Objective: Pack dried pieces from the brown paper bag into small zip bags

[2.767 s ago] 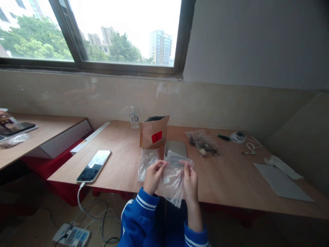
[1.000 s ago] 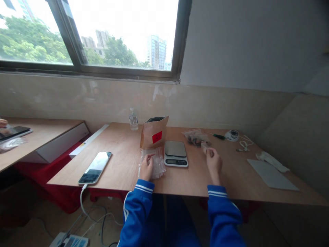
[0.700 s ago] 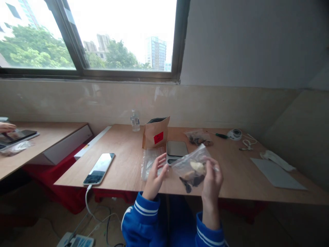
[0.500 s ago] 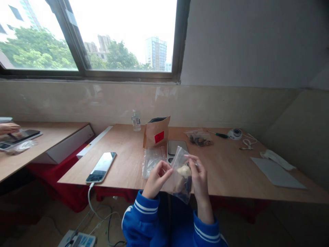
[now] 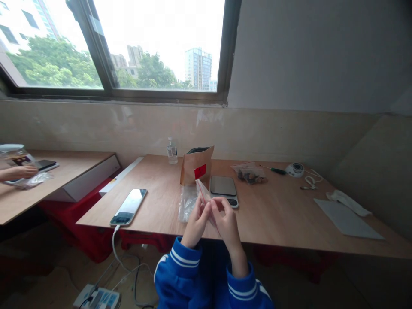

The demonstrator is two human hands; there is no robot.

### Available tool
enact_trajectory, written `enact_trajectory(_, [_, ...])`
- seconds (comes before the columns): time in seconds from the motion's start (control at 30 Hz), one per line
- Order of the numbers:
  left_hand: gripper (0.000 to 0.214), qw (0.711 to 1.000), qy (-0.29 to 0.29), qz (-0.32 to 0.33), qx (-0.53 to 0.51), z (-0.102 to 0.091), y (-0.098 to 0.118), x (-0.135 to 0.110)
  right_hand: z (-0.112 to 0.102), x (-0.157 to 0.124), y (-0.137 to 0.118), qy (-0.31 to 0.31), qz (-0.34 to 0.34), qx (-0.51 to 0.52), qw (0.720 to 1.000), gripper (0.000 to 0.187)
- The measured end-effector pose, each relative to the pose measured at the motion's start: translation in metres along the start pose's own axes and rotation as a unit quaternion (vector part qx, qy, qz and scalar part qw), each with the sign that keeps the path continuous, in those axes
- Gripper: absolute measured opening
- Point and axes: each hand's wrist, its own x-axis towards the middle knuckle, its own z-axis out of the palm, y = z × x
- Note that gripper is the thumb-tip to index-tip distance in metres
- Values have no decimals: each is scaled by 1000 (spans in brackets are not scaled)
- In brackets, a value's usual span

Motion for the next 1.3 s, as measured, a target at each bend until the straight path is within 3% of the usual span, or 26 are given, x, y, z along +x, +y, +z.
enact_trajectory(0.23, [32,999,26,19,28,2,-4,-1,-7,-1,1,-90,12,68,994,25])
enact_trajectory(0.47, [34,997,35,21,70,3,-13,-1,-8,-1,7,-90,-32,11,995,26])
enact_trajectory(0.67, [34,990,52,62,114,-2,-13,1,-6,-2,3,-102,-44,13,994,30])
enact_trajectory(1.03, [33,988,43,62,134,-8,-15,2,-2,-7,5,-96,18,53,994,32])
enact_trajectory(1.17, [33,985,46,63,154,-10,-12,1,-1,-7,5,-109,18,73,991,24])
enact_trajectory(1.3, [34,982,50,66,170,-10,-11,2,-3,-7,3,-112,21,46,992,29])
